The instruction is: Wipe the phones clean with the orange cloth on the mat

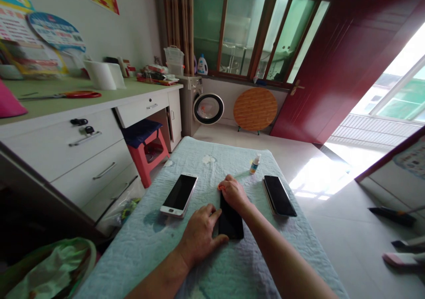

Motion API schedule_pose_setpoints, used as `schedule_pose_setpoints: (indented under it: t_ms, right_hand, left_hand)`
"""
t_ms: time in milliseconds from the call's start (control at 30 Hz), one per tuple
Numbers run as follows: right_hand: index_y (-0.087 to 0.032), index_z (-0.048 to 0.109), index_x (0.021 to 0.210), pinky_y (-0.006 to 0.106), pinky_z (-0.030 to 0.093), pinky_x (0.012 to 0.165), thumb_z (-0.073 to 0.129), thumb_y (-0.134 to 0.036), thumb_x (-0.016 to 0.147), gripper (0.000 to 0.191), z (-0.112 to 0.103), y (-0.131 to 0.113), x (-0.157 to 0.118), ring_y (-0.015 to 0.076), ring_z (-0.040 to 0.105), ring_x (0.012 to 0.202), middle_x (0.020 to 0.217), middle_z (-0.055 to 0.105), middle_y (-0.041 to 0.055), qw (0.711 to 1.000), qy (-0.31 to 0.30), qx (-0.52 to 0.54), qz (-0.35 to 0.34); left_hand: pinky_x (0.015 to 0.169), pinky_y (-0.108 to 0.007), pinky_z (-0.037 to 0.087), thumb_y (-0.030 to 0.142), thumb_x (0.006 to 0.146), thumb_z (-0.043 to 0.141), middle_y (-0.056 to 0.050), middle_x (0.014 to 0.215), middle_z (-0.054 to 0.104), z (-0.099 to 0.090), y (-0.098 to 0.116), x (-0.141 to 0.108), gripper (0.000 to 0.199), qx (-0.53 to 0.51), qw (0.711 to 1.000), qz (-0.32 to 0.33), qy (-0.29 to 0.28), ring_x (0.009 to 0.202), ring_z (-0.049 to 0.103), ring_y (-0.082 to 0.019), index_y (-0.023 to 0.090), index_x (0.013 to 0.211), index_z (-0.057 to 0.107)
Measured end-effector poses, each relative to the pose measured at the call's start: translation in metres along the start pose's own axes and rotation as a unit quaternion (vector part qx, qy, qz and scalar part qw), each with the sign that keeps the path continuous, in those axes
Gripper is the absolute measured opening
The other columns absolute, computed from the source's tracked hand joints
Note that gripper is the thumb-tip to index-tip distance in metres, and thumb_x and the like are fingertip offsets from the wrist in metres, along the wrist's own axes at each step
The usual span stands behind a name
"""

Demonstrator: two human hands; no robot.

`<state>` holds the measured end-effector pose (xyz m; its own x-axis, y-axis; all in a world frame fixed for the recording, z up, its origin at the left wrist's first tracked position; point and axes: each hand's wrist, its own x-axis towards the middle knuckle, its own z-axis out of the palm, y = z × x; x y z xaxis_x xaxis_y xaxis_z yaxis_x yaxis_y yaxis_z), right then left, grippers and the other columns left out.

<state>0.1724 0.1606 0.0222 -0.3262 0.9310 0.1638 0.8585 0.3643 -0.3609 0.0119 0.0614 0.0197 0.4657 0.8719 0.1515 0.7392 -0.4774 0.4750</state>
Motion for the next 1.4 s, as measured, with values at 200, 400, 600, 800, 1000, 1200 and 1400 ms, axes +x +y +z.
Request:
schedule_pose_setpoints:
  t_ms: [200,400,600,800,1000,1200,1400]
  right_hand:
    - [-0.02,0.074,0.092,0.021,0.041,0.08,0.049,-0.012,0.088,0.026,-0.005,0.008,-0.004,0.0141,0.058,0.084,0.091,0.061,0.0052,1.0,0.0,0.011,-0.013]
    - [-0.02,0.074,0.091,0.022,0.042,0.08,0.05,-0.014,0.088,0.025,-0.017,0.034,-0.016,0.0134,0.059,0.083,0.09,0.062,0.0043,0.999,0.016,0.015,0.025]
    - [-0.02,0.074,0.089,0.022,0.042,0.08,0.051,-0.012,0.087,0.025,-0.013,0.03,-0.016,0.0148,0.059,0.085,0.091,0.062,0.0055,0.998,0.03,0.011,0.05]
    - [-0.02,0.073,0.092,0.022,0.041,0.078,0.051,-0.01,0.087,0.025,-0.004,0.013,-0.013,0.0152,0.059,0.086,0.093,0.062,0.0054,1.0,0.023,0.013,0.014]
    - [-0.022,0.072,0.087,0.021,0.04,0.076,0.05,-0.011,0.088,0.025,-0.008,0.002,-0.04,0.0136,0.057,0.083,0.089,0.06,0.0025,0.998,0.008,0.051,-0.028]
    - [-0.024,0.071,0.084,0.019,0.039,0.072,0.049,-0.01,0.088,0.027,-0.023,-0.011,-0.081,0.0116,0.055,0.079,0.088,0.059,0.0004,0.99,-0.054,0.097,-0.085]
    - [-0.024,0.071,0.087,0.019,0.04,0.072,0.05,-0.008,0.085,0.027,-0.028,-0.002,-0.086,0.0109,0.056,0.079,0.089,0.057,0.0005,0.988,-0.065,0.115,-0.076]
  left_hand:
    - [0.09,-0.042,0.045,0.061,0.078,0.064,-0.01,0.106,0.057,0.0,0.002,-0.001,0.061,0.009,1.0,-0.003,0.003,0.099,0.056,-0.03,0.019,0.122,0.059]
    - [0.092,-0.041,0.043,0.057,0.078,0.064,-0.009,0.109,0.057,0.0,0.003,-0.002,0.058,0.015,1.0,-0.014,-0.002,0.102,0.055,-0.029,0.02,0.123,0.058]
    - [0.092,-0.041,0.043,0.054,0.077,0.067,-0.009,0.109,0.056,0.002,0.004,-0.003,0.058,0.021,1.0,-0.014,0.003,0.102,0.054,-0.029,0.02,0.123,0.058]
    - [0.09,-0.041,0.043,0.057,0.079,0.064,-0.009,0.107,0.057,0.002,0.004,-0.003,0.057,0.019,1.0,-0.011,0.001,0.1,0.055,-0.029,0.021,0.122,0.058]
    - [0.09,-0.042,0.044,0.057,0.077,0.067,-0.009,0.108,0.057,0.003,0.003,-0.003,0.054,0.015,1.0,-0.015,0.017,0.099,0.055,-0.029,0.022,0.117,0.059]
    - [0.09,-0.043,0.045,0.059,0.077,0.066,-0.01,0.107,0.059,0.008,0.0,-0.003,0.056,0.005,0.999,-0.013,0.032,0.099,0.056,-0.03,0.018,0.114,0.057]
    - [0.091,-0.043,0.045,0.058,0.079,0.065,-0.011,0.111,0.058,0.004,0.001,-0.004,0.059,0.01,1.0,-0.002,0.015,0.101,0.056,-0.03,0.02,0.124,0.056]
